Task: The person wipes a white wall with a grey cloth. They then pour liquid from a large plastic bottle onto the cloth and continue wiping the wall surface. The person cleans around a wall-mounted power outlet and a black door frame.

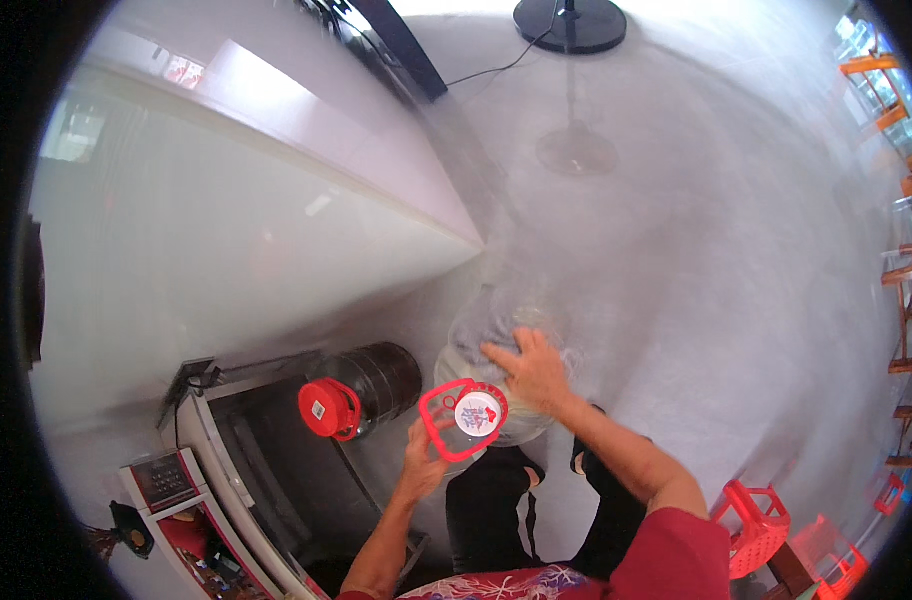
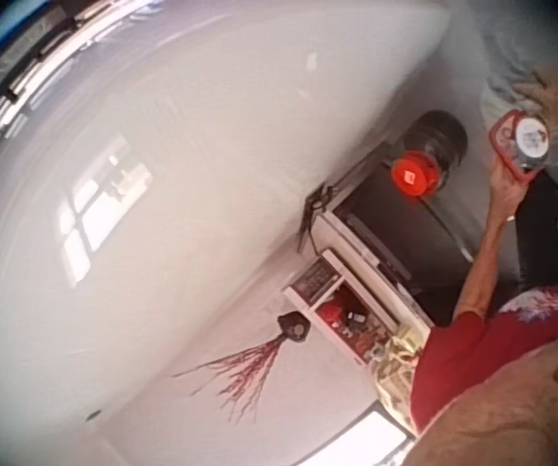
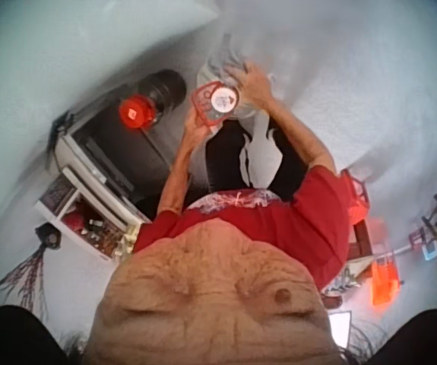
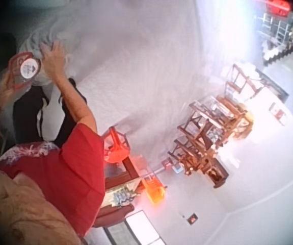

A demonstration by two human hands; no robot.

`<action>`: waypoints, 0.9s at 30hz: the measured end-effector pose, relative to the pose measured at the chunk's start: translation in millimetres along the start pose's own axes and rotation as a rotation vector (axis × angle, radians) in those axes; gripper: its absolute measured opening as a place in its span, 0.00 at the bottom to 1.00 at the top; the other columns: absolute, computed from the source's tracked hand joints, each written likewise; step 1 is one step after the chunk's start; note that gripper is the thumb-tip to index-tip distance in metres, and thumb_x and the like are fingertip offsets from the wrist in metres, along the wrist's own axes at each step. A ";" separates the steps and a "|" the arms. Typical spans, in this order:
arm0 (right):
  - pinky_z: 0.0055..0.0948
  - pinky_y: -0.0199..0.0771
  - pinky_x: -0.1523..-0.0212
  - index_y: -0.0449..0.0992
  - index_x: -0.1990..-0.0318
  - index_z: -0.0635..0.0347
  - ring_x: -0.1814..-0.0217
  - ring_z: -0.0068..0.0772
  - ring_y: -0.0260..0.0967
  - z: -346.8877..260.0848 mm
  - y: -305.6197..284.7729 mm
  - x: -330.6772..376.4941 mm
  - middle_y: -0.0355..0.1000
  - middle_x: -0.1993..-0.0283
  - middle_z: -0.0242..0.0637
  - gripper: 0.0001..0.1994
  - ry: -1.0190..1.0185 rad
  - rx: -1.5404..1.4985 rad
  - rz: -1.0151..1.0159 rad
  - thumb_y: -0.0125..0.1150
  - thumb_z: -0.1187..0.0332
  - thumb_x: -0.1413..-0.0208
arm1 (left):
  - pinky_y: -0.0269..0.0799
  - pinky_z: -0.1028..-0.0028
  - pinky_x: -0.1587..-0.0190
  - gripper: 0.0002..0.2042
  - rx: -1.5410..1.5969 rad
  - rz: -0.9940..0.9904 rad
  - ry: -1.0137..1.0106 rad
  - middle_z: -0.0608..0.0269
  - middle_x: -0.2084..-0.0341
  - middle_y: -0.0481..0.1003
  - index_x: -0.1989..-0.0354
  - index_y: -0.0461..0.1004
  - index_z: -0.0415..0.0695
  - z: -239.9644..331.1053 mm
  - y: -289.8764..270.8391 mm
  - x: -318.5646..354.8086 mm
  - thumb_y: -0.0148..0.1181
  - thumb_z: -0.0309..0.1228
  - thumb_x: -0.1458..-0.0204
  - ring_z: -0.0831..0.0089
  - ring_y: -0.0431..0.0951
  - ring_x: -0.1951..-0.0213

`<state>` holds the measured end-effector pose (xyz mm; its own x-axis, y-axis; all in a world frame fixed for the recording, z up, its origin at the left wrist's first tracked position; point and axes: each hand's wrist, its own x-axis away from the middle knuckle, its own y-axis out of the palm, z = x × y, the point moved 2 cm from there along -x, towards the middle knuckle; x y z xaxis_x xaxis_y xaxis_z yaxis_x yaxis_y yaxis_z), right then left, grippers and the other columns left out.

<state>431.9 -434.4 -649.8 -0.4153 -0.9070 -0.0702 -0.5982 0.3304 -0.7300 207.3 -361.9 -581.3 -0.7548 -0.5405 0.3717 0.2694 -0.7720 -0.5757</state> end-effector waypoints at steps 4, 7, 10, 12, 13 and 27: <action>0.42 0.66 0.56 0.69 0.44 0.48 0.55 0.50 0.61 -33.9 -9.5 40.1 0.62 0.57 0.43 0.29 0.109 -0.085 0.090 0.59 0.73 0.60 | 0.63 0.65 0.43 0.18 0.936 0.060 -0.255 0.52 0.53 0.70 0.51 0.66 0.36 7.6 3.1 7.5 0.55 0.20 0.54 0.62 0.70 0.49; 0.41 0.65 0.53 0.66 0.42 0.50 0.53 0.52 0.62 -39.1 -13.6 81.0 0.62 0.56 0.46 0.29 0.349 -0.282 -0.043 0.56 0.75 0.57 | 0.70 0.66 0.50 0.10 1.339 0.125 -0.468 0.55 0.64 0.72 0.57 0.67 0.37 23.5 7.4 2.5 0.53 0.23 0.49 0.66 0.75 0.60; 0.39 0.65 0.51 0.68 0.46 0.54 0.51 0.53 0.64 -33.6 -22.1 121.0 0.65 0.56 0.51 0.21 0.562 -0.398 -0.247 0.52 0.70 0.51 | 0.73 0.67 0.61 0.06 1.332 0.190 -0.641 0.61 0.76 0.72 0.64 0.68 0.40 35.6 9.7 -9.4 0.55 0.27 0.47 0.69 0.74 0.71; 0.39 0.67 0.52 0.69 0.49 0.56 0.52 0.53 0.65 -30.5 -49.7 137.8 0.67 0.56 0.53 0.19 0.615 -0.400 -0.262 0.51 0.67 0.50 | 0.72 0.69 0.65 0.06 1.350 0.219 -0.726 0.62 0.76 0.71 0.65 0.68 0.41 35.5 8.7 -8.3 0.56 0.28 0.47 0.71 0.73 0.72; 0.39 0.67 0.52 0.70 0.50 0.58 0.52 0.53 0.66 -28.9 -65.3 144.2 0.68 0.56 0.54 0.18 0.644 -0.398 -0.269 0.51 0.66 0.49 | 0.71 0.71 0.67 0.05 1.361 0.231 -0.769 0.63 0.77 0.71 0.65 0.69 0.41 31.1 10.2 -8.8 0.56 0.28 0.47 0.72 0.72 0.73; 0.43 0.72 0.65 0.70 0.65 0.67 0.67 0.52 0.74 -39.3 -216.1 270.9 0.73 0.69 0.52 0.13 1.144 -0.377 0.031 0.50 0.63 0.47 | 0.66 0.75 0.82 0.07 0.980 0.373 -0.765 0.67 0.84 0.68 0.72 0.68 0.42 50.0 -0.5 -17.3 0.57 0.31 0.50 0.77 0.68 0.85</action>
<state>421.7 -741.2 -484.3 -0.6862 -0.2035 0.6983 -0.6605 0.5763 -0.4812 250.1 -368.9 -550.9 -0.0964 -0.5758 0.8119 0.9560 -0.2806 -0.0855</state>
